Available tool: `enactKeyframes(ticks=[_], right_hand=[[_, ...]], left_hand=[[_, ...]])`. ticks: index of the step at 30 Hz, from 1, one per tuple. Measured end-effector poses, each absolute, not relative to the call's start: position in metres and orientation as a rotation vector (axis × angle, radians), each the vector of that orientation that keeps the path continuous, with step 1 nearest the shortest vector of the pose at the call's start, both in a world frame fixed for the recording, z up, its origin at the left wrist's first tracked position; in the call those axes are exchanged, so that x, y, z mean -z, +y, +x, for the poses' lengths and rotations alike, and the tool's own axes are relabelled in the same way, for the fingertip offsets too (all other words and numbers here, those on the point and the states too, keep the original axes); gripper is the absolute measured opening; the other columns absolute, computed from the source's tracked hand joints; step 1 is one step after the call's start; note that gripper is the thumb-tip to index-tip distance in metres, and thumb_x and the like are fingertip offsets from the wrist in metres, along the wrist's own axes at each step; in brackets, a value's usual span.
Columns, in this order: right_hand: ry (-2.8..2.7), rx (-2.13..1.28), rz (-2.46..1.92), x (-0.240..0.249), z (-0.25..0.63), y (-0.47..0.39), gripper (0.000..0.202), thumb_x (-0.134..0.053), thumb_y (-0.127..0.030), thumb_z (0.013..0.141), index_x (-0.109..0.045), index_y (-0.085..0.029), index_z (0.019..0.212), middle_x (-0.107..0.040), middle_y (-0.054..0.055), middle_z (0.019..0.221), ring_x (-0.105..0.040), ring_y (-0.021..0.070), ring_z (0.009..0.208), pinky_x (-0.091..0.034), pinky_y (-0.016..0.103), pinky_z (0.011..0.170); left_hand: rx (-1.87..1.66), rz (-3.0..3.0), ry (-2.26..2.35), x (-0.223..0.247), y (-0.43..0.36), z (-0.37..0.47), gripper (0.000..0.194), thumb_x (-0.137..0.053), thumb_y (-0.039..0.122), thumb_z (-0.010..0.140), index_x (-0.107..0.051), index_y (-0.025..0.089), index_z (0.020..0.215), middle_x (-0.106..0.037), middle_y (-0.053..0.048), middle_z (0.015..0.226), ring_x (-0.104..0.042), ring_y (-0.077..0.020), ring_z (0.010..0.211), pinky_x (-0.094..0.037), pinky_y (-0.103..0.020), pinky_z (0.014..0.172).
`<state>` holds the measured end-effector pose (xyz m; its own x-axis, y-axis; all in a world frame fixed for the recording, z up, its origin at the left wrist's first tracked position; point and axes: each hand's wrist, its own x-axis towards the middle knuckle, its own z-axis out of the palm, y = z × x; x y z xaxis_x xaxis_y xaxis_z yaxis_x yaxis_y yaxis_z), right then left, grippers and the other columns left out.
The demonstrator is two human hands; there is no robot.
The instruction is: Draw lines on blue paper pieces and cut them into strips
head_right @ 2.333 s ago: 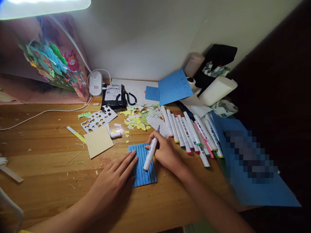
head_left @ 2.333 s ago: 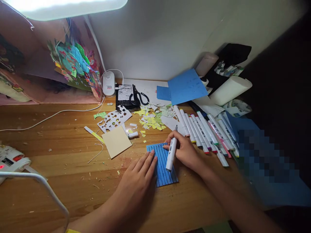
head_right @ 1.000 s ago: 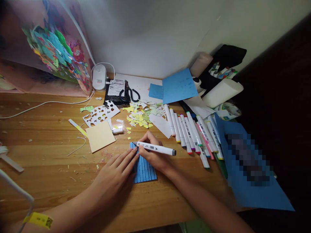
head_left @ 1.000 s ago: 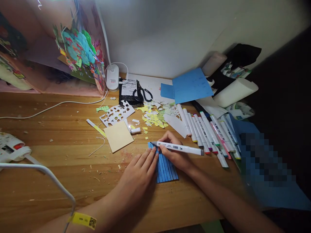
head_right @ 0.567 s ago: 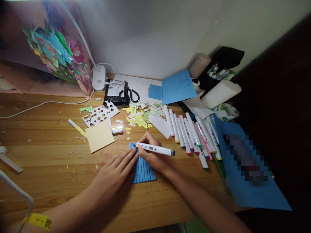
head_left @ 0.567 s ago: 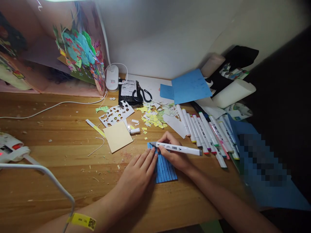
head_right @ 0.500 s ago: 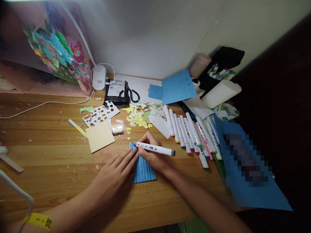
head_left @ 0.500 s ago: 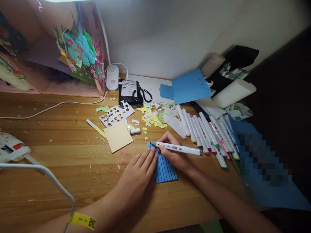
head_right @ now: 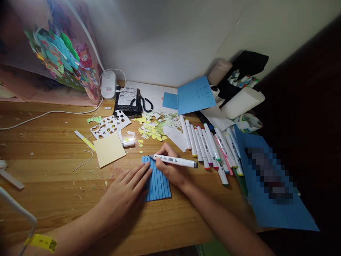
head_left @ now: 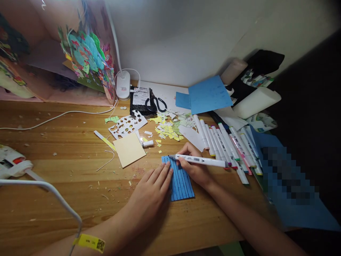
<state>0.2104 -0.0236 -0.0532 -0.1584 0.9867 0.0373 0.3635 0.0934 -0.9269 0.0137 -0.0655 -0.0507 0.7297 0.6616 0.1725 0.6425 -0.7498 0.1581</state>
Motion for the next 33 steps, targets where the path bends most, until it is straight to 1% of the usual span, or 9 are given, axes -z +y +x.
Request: enactKeyframes(ticks=[8,23,33], right_hand=[[-1.672,-1.037,-1.384,0.0535,0.2082,-0.0217,0.007,-0.054,-0.024,0.083,-0.048,-0.022,0.081,-0.057,-0.001,0.07,-0.055,0.0147,0.061,-0.041,0.026,0.056],[-1.644,-1.069,-1.357,0.0542,0.2085,-0.0223,0.009,-0.054,-0.026,0.084,-0.047,-0.022,0.08,-0.057,-0.002,0.069,-0.056,0.0148,0.06,-0.041,0.026,0.054],[-1.557,-1.123,-1.315,0.0526,0.2124,-0.0213,0.011,-0.054,-0.027,0.085,-0.046,-0.021,0.08,-0.056,-0.002,0.066,-0.053,0.0133,0.059,-0.041,0.025,0.055]], left_hand=[[-0.324,2.835,1.069,0.0489,-0.0643,0.0141,0.044,-0.035,0.025,0.096,-0.042,0.007,0.135,-0.041,-0.015,0.141,-0.045,-0.0276,0.125,-0.043,-0.04,0.097],[-0.335,2.848,1.077,0.049,-0.0643,0.0146,0.043,-0.035,0.026,0.096,-0.043,0.007,0.134,-0.042,-0.014,0.141,-0.047,-0.0273,0.124,-0.043,-0.04,0.096],[-0.317,2.869,1.073,0.0488,-0.0648,0.0132,0.045,-0.042,0.024,0.093,-0.042,0.008,0.135,-0.04,-0.014,0.142,-0.046,-0.0266,0.125,-0.043,-0.039,0.097]])
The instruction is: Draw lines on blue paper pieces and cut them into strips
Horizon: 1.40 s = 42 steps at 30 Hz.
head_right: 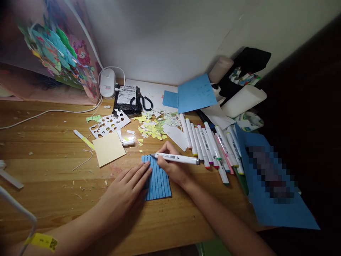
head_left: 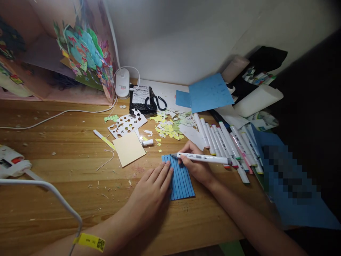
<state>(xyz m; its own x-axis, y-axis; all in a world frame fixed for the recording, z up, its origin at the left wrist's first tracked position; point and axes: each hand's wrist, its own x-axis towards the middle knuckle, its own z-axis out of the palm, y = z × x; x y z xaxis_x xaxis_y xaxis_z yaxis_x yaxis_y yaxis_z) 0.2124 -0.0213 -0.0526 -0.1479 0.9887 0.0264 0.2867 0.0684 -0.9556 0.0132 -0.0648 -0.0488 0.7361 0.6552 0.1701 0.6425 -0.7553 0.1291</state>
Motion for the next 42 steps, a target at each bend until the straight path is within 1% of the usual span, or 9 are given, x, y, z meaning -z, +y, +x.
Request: enactKeyframes(ticks=[5,13,28,32,38,42], right_hand=[[-1.574,-1.132,-1.334,0.0533,0.2144,-0.0201,0.011,-0.054,-0.027,0.084,-0.046,-0.021,0.078,-0.055,-0.002,0.065,-0.052,0.0136,0.058,-0.039,0.026,0.053],[-1.605,-1.113,-1.339,0.0527,0.2138,-0.0206,0.012,-0.054,-0.027,0.085,-0.046,-0.021,0.078,-0.054,-0.002,0.066,-0.053,0.0141,0.06,-0.039,0.026,0.055],[-1.583,-1.124,-1.353,0.0512,0.2124,-0.0206,0.014,-0.053,-0.03,0.085,-0.044,-0.022,0.078,-0.055,-0.002,0.066,-0.053,0.0139,0.06,-0.041,0.026,0.055],[-1.574,-1.127,-1.344,0.0516,0.2139,-0.0205,0.014,-0.054,-0.029,0.085,-0.045,-0.021,0.078,-0.054,-0.002,0.065,-0.052,0.0133,0.058,-0.041,0.025,0.054],[-1.511,-1.129,-1.368,0.049,0.2195,-0.019,0.014,-0.054,-0.028,0.084,-0.044,-0.022,0.076,-0.054,-0.004,0.061,-0.05,0.0119,0.055,-0.04,0.024,0.052],[-1.546,-1.089,-1.401,0.0487,0.2193,-0.0179,0.015,-0.054,-0.029,0.083,-0.044,-0.022,0.074,-0.054,-0.003,0.061,-0.05,0.0127,0.056,-0.04,0.025,0.053]], left_hand=[[-0.33,2.867,1.079,0.0483,-0.064,0.0142,0.044,-0.041,0.025,0.094,-0.044,0.008,0.134,-0.043,-0.014,0.14,-0.048,-0.0262,0.122,-0.044,-0.038,0.095],[-0.311,2.884,1.076,0.0518,-0.0653,0.0121,0.046,-0.041,0.025,0.094,-0.04,0.009,0.137,-0.039,-0.013,0.144,-0.043,-0.0248,0.127,-0.04,-0.037,0.098],[-0.341,2.849,1.074,0.0509,-0.065,0.0126,0.044,-0.039,0.024,0.095,-0.04,0.009,0.136,-0.041,-0.013,0.142,-0.044,-0.025,0.126,-0.04,-0.038,0.098],[-0.334,2.856,1.07,0.0509,-0.0652,0.0125,0.045,-0.039,0.024,0.094,-0.039,0.009,0.137,-0.04,-0.013,0.143,-0.043,-0.0247,0.127,-0.039,-0.037,0.099],[-0.346,2.854,1.061,0.0496,-0.0638,0.0127,0.042,-0.036,0.024,0.095,-0.044,0.008,0.133,-0.043,-0.015,0.14,-0.046,-0.0264,0.124,-0.043,-0.039,0.096],[-0.351,2.843,1.063,0.0494,-0.0639,0.0129,0.042,-0.036,0.023,0.095,-0.044,0.008,0.134,-0.043,-0.015,0.141,-0.046,-0.0259,0.125,-0.042,-0.039,0.096]])
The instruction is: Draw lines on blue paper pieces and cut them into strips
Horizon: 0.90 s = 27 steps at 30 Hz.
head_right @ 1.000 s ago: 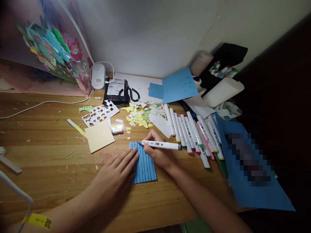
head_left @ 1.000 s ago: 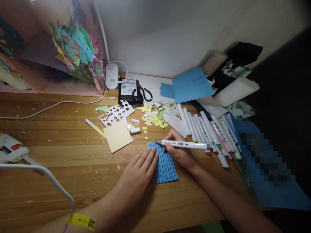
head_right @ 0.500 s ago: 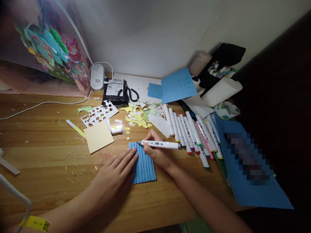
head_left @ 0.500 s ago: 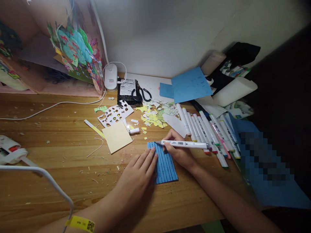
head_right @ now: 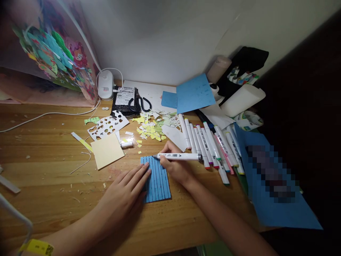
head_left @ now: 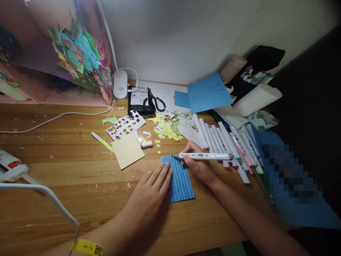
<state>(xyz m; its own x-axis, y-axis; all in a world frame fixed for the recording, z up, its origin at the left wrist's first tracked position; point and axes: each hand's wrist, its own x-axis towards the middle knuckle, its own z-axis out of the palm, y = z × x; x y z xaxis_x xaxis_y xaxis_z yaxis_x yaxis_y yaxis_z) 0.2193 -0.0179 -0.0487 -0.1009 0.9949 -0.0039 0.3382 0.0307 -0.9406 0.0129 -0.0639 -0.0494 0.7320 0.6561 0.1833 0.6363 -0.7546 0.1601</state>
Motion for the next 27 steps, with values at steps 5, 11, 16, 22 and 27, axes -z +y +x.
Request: enactKeyframes(ticks=[5,11,16,22,27], right_hand=[[-1.57,-1.079,-1.391,0.05,0.2188,-0.0174,0.014,-0.054,-0.028,0.084,-0.044,-0.022,0.075,-0.054,-0.003,0.062,-0.051,0.0132,0.057,-0.041,0.026,0.054],[-1.57,-1.104,-1.37,0.0516,0.2198,-0.0172,0.014,-0.054,-0.029,0.084,-0.045,-0.021,0.076,-0.054,-0.002,0.062,-0.052,0.0132,0.056,-0.041,0.026,0.052],[-1.565,-1.108,-1.37,0.0516,0.2192,-0.0175,0.013,-0.053,-0.027,0.084,-0.045,-0.022,0.076,-0.055,-0.003,0.062,-0.053,0.0131,0.058,-0.042,0.025,0.054],[-1.469,-1.111,-1.391,0.0471,0.219,-0.0184,0.015,-0.053,-0.03,0.082,-0.043,-0.022,0.074,-0.053,-0.004,0.059,-0.049,0.0111,0.052,-0.039,0.022,0.048],[-1.432,-1.107,-1.432,0.0446,0.2183,-0.0172,0.017,-0.054,-0.03,0.08,-0.042,-0.022,0.071,-0.052,-0.005,0.057,-0.049,0.0103,0.05,-0.039,0.021,0.047]], left_hand=[[-0.329,2.828,1.066,0.0496,-0.0644,0.0126,0.045,-0.04,0.025,0.094,-0.041,0.009,0.136,-0.041,-0.014,0.142,-0.044,-0.0253,0.126,-0.041,-0.038,0.098],[-0.351,2.82,1.055,0.0477,-0.0634,0.0131,0.043,-0.037,0.023,0.095,-0.043,0.008,0.135,-0.043,-0.015,0.14,-0.046,-0.0256,0.124,-0.042,-0.038,0.096],[-0.34,2.848,1.063,0.0485,-0.063,0.0131,0.042,-0.036,0.025,0.095,-0.044,0.009,0.133,-0.044,-0.015,0.14,-0.047,-0.0256,0.123,-0.042,-0.037,0.096],[-0.37,2.847,1.068,0.0495,-0.0637,0.0129,0.042,-0.035,0.024,0.096,-0.045,0.009,0.133,-0.044,-0.014,0.14,-0.046,-0.0245,0.124,-0.041,-0.037,0.097],[-0.338,2.835,1.056,0.0478,-0.0635,0.0126,0.043,-0.034,0.024,0.096,-0.043,0.009,0.135,-0.042,-0.015,0.141,-0.045,-0.0251,0.125,-0.041,-0.038,0.097]])
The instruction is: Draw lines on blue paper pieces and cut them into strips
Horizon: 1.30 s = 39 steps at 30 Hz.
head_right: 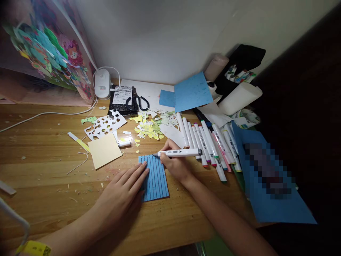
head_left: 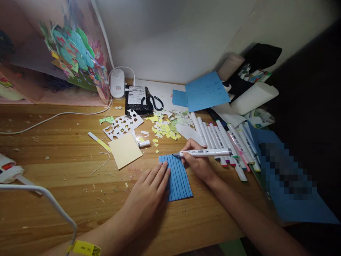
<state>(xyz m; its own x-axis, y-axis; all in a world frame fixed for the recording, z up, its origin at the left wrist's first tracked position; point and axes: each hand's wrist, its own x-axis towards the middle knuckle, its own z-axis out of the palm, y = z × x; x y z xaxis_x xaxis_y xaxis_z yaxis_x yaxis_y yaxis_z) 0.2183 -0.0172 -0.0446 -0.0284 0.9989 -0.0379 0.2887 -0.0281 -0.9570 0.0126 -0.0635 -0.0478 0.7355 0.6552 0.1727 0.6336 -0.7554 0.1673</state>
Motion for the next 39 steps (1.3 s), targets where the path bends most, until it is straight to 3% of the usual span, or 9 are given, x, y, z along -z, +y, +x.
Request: enactKeyframes(ticks=[23,39], right_hand=[[-1.505,-1.061,-1.435,0.0471,0.2192,-0.0166,0.013,-0.052,-0.026,0.082,-0.043,-0.022,0.072,-0.053,-0.004,0.056,-0.049,0.0112,0.051,-0.039,0.023,0.05],[-1.43,-1.08,-1.444,0.0409,0.2229,-0.0144,0.012,-0.05,-0.021,0.078,-0.042,-0.021,0.068,-0.051,-0.007,0.051,-0.046,0.0085,0.044,-0.037,0.019,0.043]], left_hand=[[-0.327,2.865,1.067,0.0493,-0.0637,0.0129,0.044,-0.04,0.025,0.094,-0.044,0.009,0.134,-0.042,-0.014,0.141,-0.045,-0.0252,0.126,-0.041,-0.038,0.098],[-0.347,2.865,1.071,0.0496,-0.0641,0.0125,0.043,-0.039,0.023,0.093,-0.044,0.01,0.134,-0.043,-0.013,0.141,-0.046,-0.0245,0.125,-0.041,-0.037,0.098]])
